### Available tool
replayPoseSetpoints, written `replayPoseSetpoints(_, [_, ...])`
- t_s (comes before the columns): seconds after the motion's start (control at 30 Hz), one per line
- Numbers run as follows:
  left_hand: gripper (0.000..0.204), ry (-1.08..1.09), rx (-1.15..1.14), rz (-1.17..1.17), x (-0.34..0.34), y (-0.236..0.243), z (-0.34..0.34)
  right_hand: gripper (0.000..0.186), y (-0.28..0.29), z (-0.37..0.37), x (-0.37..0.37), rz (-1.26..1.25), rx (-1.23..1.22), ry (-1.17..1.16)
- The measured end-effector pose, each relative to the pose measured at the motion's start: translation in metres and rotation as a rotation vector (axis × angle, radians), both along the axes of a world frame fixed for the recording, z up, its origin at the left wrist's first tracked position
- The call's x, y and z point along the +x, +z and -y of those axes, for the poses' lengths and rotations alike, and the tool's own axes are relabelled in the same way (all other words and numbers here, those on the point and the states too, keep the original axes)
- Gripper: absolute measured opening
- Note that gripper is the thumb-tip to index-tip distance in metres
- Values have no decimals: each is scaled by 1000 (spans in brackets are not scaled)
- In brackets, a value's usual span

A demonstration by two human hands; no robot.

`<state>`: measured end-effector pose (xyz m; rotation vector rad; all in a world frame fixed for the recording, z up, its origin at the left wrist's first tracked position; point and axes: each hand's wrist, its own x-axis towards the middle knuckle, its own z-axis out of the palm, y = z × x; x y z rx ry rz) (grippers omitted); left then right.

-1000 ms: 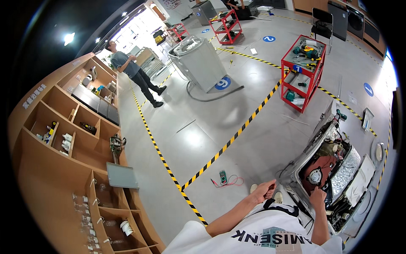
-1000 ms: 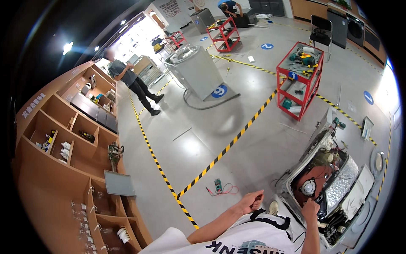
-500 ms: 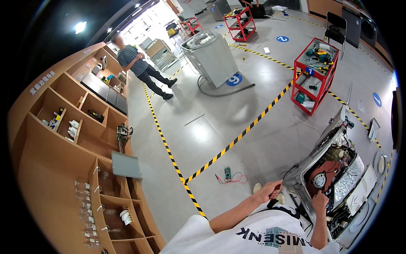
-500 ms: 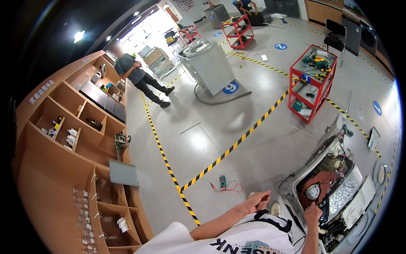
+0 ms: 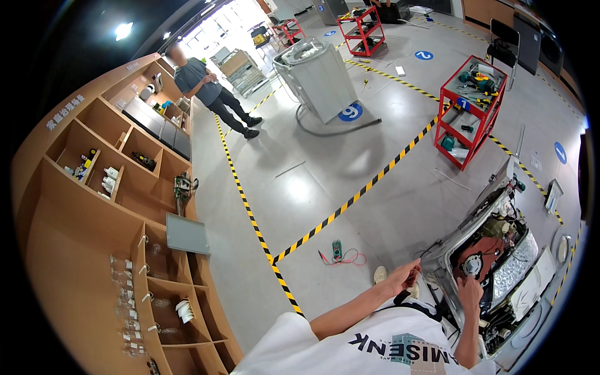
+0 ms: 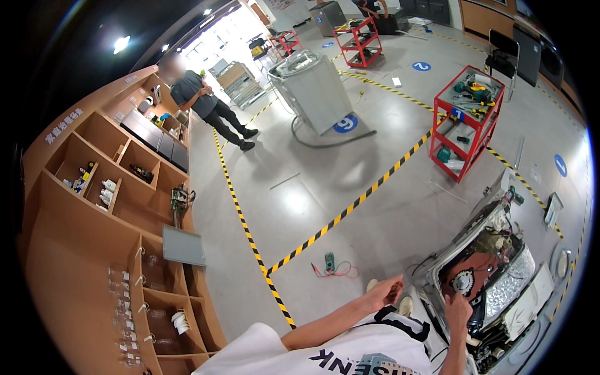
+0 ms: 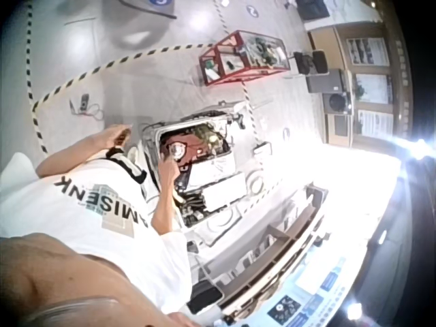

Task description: The person uses an electric screwdriver to unscrew several fasteners from a red plastic internal component of a washing machine and then disconnects a wire by hand.

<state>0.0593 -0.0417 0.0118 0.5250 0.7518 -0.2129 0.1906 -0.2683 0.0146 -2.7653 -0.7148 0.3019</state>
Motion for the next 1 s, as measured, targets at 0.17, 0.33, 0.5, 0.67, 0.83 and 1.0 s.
replayPoseSetpoints(0.17, [36,63,-5,-66,30,-7,17,17,79,-61,-31,-248,425,115])
replayPoseSetpoints(0.33, [35,-100,0,100,43,-5,34,22,71,-80,-47,-101,499,292])
replayPoseSetpoints(0.5, [37,-88,-46,-1,39,-1,41,20,56,-71,-51,-69,449,271])
replayPoseSetpoints(0.67, [41,-134,-93,22,37,-3,42,20,45,-66,-53,-58,440,204])
replayPoseSetpoints(0.83, [35,-14,-83,-22,36,-23,43,18,48,-67,-56,-45,458,146])
replayPoseSetpoints(1.0, [21,27,19,-73,35,-26,46,15,41,-61,-56,-56,519,132])
